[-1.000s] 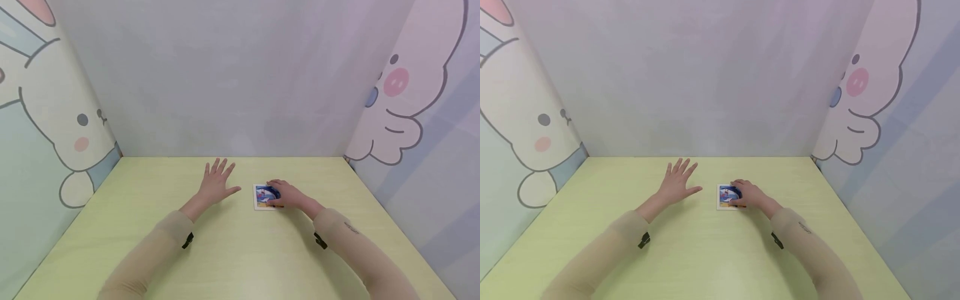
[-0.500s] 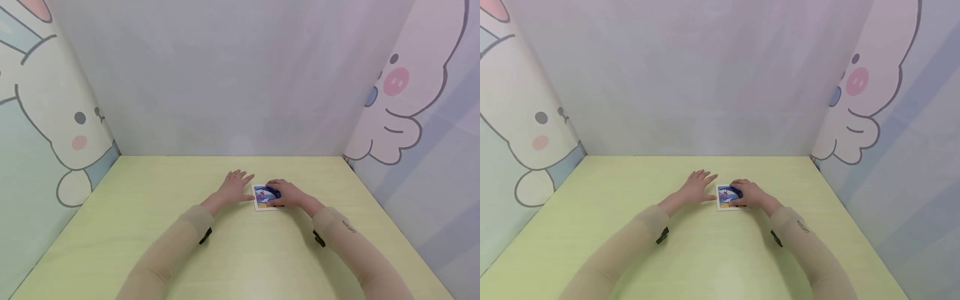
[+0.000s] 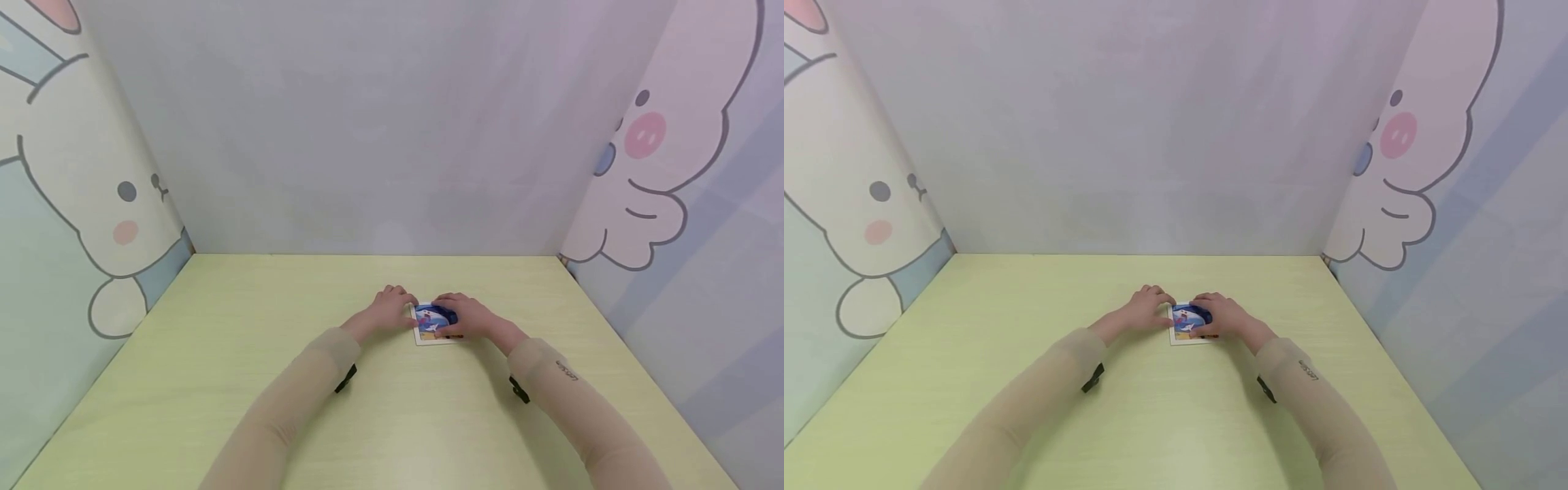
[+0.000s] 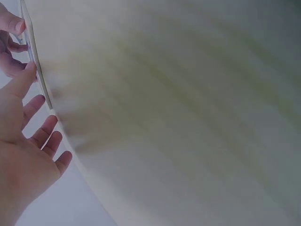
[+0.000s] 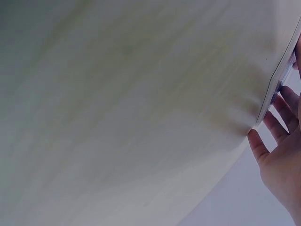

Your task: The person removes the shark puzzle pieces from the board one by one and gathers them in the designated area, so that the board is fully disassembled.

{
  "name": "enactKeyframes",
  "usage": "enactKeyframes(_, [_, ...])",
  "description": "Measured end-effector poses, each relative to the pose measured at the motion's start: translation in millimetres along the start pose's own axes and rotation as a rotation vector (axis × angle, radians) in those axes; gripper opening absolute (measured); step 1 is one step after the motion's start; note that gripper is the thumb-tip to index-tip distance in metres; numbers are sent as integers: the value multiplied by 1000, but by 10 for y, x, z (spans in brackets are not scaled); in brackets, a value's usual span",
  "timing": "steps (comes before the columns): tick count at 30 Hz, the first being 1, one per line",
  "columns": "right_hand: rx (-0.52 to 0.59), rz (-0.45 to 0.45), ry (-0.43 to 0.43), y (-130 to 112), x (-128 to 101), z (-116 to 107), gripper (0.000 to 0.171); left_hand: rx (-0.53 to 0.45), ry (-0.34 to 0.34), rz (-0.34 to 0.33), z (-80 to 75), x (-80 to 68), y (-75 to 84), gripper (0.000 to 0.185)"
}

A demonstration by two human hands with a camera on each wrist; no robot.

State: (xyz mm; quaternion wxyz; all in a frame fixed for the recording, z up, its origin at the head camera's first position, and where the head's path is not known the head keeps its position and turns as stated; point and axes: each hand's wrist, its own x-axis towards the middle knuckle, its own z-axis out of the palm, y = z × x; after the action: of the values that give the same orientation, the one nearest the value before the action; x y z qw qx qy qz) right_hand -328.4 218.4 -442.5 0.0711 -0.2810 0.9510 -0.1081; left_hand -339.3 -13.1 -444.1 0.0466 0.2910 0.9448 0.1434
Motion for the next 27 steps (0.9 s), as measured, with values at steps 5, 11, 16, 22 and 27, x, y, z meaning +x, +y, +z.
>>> enactKeyframes(5, [18,8,11,0,-2,12,76,-10,-13,-23,8,77,5,45])
enactKeyframes(11, [41,21,19,0,1,36,74,-88,-40,-83,-5,133,22,44])
enactKeyframes(16, [54,42,11,-7,8,48,74,-158,-42,-99,-14,154,25,41])
enactKeyframes(22, [46,61,6,-36,-9,34,73,-211,-44,-131,-18,170,36,36])
enactKeyframes(27, [50,58,16,-67,-28,20,72,-251,-42,-161,-46,170,59,34])
